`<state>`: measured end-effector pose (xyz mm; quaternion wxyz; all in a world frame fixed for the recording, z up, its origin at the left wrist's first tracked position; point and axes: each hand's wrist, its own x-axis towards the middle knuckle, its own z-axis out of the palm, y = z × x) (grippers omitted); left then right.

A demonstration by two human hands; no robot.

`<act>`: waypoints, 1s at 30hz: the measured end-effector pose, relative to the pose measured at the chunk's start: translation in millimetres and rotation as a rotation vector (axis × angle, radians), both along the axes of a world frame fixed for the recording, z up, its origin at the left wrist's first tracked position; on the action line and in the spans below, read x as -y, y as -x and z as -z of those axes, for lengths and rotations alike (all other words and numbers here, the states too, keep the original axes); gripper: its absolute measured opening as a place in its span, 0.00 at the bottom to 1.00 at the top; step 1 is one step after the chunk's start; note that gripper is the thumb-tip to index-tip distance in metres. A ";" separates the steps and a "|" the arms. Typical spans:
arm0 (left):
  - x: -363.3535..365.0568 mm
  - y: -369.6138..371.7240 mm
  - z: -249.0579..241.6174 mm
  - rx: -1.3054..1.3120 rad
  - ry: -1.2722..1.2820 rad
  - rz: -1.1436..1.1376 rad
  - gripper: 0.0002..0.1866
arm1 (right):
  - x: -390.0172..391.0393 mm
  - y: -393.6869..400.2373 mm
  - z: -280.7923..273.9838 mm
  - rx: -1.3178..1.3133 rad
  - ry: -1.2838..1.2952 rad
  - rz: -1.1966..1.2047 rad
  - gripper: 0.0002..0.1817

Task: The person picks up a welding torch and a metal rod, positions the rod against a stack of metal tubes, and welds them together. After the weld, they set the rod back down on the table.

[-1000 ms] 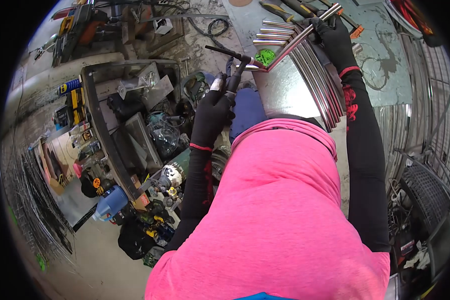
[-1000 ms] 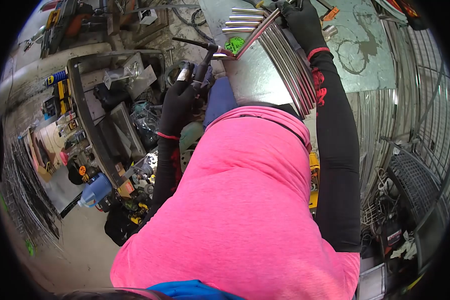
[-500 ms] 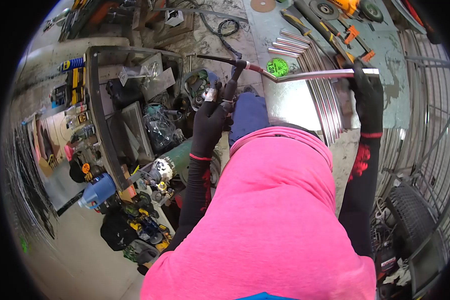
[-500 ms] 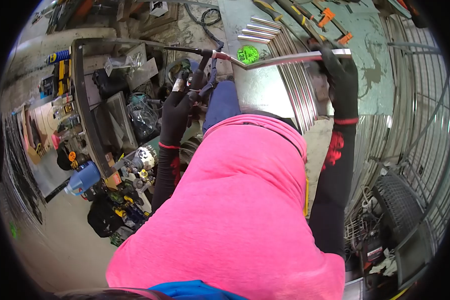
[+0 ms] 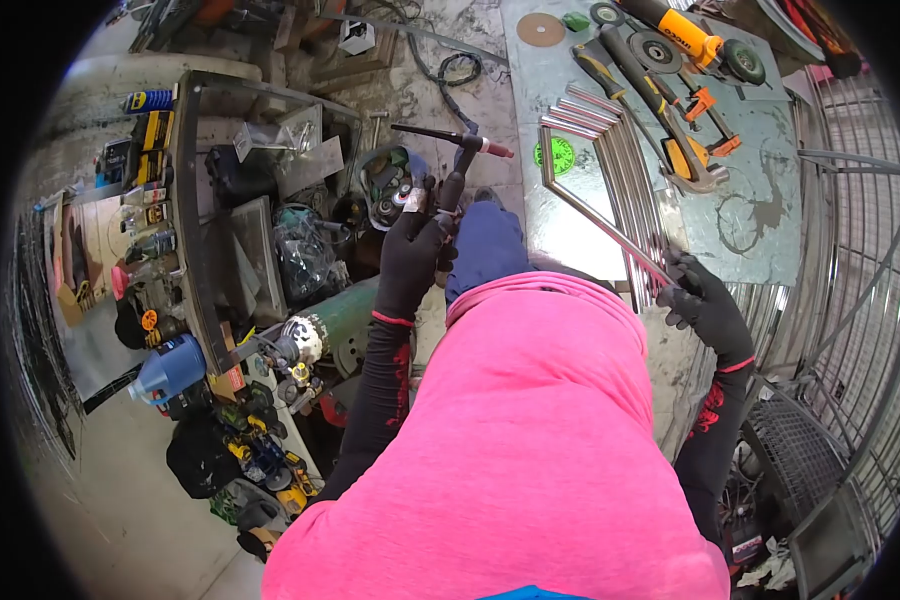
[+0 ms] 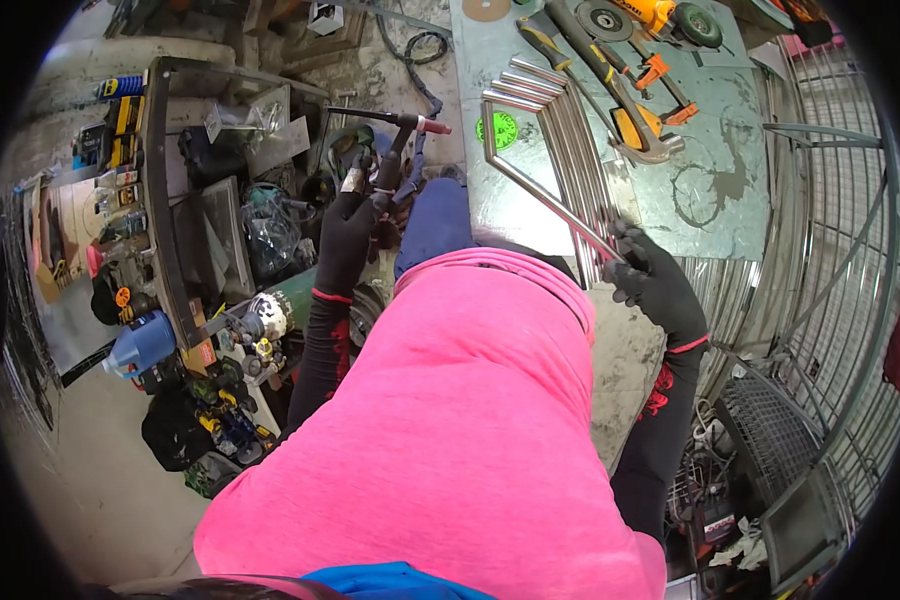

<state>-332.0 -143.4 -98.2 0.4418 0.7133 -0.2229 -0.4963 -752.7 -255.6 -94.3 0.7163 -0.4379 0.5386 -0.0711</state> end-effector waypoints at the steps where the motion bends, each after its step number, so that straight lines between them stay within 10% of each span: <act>1: 0.3 1.2 -2.9 0.004 0.005 0.003 0.13 | -0.4 -4.2 2.3 -0.053 0.022 -0.084 0.21; 7: 0.7 4.1 -3.3 0.041 -0.044 -0.009 0.14 | -13.9 -24.4 7.7 -0.282 0.112 -0.405 0.11; 16: 1.1 -13.9 12.8 -0.025 0.144 0.004 0.15 | -75.6 -73.7 38.7 -0.331 0.405 -0.011 0.18; 20: -6.5 -32.2 29.9 -0.033 0.082 0.085 0.26 | -68.9 -124.1 26.8 -0.671 0.854 -0.220 0.30; 24: -22.2 -41.0 34.5 -0.009 0.144 0.106 0.35 | -52.0 -157.3 58.0 -0.831 0.950 -0.367 0.22; 30: -49.2 -53.3 42.1 0.043 0.078 0.122 0.17 | -43.9 -163.5 77.4 -0.898 1.085 -0.411 0.18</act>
